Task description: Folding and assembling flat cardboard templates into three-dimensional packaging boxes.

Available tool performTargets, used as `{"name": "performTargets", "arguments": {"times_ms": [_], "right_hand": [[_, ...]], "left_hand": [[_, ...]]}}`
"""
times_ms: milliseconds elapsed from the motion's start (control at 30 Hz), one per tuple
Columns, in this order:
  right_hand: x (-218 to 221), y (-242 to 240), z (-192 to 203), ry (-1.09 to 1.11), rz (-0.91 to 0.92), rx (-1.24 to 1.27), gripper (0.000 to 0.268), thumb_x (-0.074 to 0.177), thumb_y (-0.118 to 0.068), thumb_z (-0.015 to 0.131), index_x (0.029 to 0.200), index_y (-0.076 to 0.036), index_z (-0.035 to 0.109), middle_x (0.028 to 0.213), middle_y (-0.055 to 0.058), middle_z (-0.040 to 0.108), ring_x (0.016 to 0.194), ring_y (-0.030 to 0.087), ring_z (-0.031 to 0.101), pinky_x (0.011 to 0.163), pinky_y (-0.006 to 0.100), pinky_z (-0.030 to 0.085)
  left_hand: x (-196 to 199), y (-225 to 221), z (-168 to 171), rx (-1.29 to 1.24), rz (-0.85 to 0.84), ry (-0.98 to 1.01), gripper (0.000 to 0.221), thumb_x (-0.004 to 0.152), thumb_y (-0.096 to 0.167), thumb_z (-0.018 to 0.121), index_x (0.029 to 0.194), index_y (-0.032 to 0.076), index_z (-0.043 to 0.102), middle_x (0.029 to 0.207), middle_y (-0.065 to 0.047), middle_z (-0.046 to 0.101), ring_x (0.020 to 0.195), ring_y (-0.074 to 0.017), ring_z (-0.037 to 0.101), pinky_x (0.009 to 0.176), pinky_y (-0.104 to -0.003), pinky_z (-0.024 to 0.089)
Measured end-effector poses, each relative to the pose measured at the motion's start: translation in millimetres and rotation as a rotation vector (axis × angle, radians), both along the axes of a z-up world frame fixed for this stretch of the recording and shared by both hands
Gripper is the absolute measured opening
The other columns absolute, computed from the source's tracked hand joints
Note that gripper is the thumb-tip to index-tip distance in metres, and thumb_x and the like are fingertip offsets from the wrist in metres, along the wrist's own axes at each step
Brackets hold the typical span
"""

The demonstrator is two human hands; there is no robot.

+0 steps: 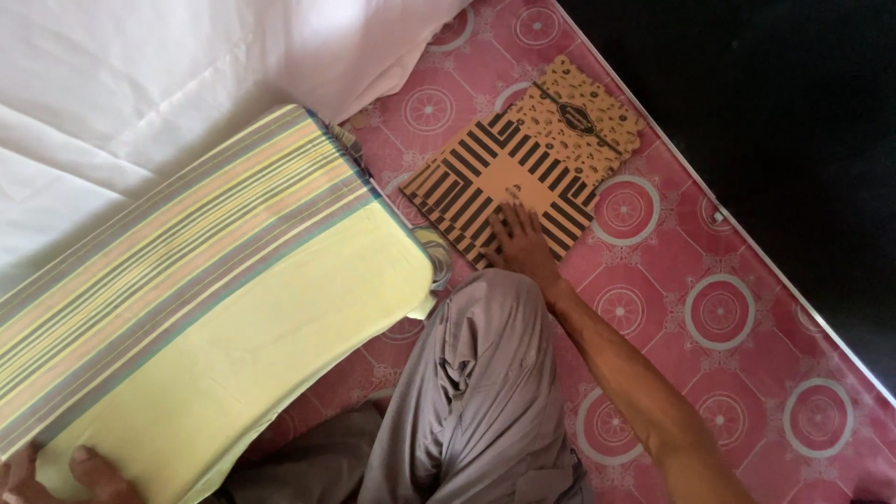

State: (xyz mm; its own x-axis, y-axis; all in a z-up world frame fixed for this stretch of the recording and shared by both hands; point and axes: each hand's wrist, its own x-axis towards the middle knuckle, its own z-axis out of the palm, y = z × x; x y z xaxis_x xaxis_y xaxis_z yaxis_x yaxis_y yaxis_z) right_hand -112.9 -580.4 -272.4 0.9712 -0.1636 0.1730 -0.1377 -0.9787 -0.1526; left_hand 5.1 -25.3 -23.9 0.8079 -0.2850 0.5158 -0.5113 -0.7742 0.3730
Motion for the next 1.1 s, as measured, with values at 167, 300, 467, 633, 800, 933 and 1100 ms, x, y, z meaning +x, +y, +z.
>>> {"name": "performTargets", "arguments": {"times_ms": [167, 300, 467, 633, 800, 933, 1100], "right_hand": [[16, -2, -37, 0.056, -0.03, -0.071, 0.077, 0.086, -0.054, 0.064, 0.138, 0.003, 0.053, 0.141, 0.035, 0.049, 0.129, 0.056, 0.047, 0.101, 0.064, 0.043], [33, 15, -30, 0.131, -0.129, -0.109, 0.069, 0.085, -0.041, 0.069, 0.129, 0.01, 0.056, 0.123, 0.04, 0.055, 0.113, 0.063, 0.055, 0.082, 0.064, 0.057], [29, 16, -7, 0.037, -0.036, -0.31, 0.042, 0.089, -0.013, 0.06, 0.119, 0.016, 0.053, 0.116, 0.036, 0.055, 0.099, 0.046, 0.059, 0.085, 0.049, 0.056], [23, 11, 35, 0.043, 0.056, -0.399, 0.025, 0.086, 0.002, 0.06, 0.107, 0.014, 0.06, 0.1, 0.027, 0.062, 0.082, 0.034, 0.067, 0.068, 0.035, 0.062], [19, 2, 40, 0.263, -0.047, 0.072, 0.047, 0.084, -0.032, 0.069, 0.116, 0.001, 0.055, 0.121, 0.019, 0.057, 0.104, 0.034, 0.062, 0.075, 0.045, 0.058], [23, 13, 41, 0.157, -0.07, -0.071, 0.038, 0.086, -0.024, 0.062, 0.111, 0.004, 0.06, 0.115, 0.019, 0.059, 0.095, 0.031, 0.065, 0.064, 0.04, 0.058], [30, 21, 31, -0.021, -0.072, -0.269, 0.033, 0.081, -0.009, 0.061, 0.109, 0.009, 0.058, 0.099, 0.023, 0.061, 0.08, 0.031, 0.062, 0.058, 0.034, 0.056]], "left_hand": [[-2, 11, -20, -0.102, 0.008, 0.085, 0.043, 0.113, -0.017, 0.042, 0.154, -0.02, 0.03, 0.139, -0.052, 0.042, 0.117, -0.0669, 0.055, 0.101, -0.067, 0.048], [2, 18, -35, -0.059, 0.077, 0.049, 0.041, 0.113, -0.017, 0.048, 0.152, -0.023, 0.037, 0.135, -0.051, 0.046, 0.114, -0.0653, 0.057, 0.098, -0.067, 0.05], [-6, 20, -27, 0.031, 0.216, -0.024, 0.042, 0.108, -0.021, 0.062, 0.149, -0.025, 0.049, 0.133, -0.048, 0.052, 0.115, -0.0614, 0.057, 0.098, -0.066, 0.05], [-13, 15, -12, 0.162, 0.308, -0.015, 0.042, 0.111, -0.019, 0.071, 0.15, -0.024, 0.058, 0.13, -0.046, 0.061, 0.112, -0.0574, 0.064, 0.093, -0.061, 0.055], [-13, 24, -18, 0.147, 0.271, -0.037, 0.041, 0.111, -0.02, 0.07, 0.151, -0.023, 0.06, 0.129, -0.046, 0.065, 0.108, -0.0554, 0.066, 0.092, -0.058, 0.056], [-15, 13, -2, 0.247, 0.307, -0.038, 0.042, 0.112, -0.017, 0.073, 0.152, -0.018, 0.062, 0.131, -0.041, 0.066, 0.106, -0.0517, 0.068, 0.089, -0.055, 0.058], [-15, 15, 0, 0.247, 0.284, -0.048, 0.036, 0.105, -0.019, 0.075, 0.14, -0.02, 0.063, 0.151, -0.041, 0.058, 0.129, -0.0579, 0.061, 0.101, -0.063, 0.053]]}}
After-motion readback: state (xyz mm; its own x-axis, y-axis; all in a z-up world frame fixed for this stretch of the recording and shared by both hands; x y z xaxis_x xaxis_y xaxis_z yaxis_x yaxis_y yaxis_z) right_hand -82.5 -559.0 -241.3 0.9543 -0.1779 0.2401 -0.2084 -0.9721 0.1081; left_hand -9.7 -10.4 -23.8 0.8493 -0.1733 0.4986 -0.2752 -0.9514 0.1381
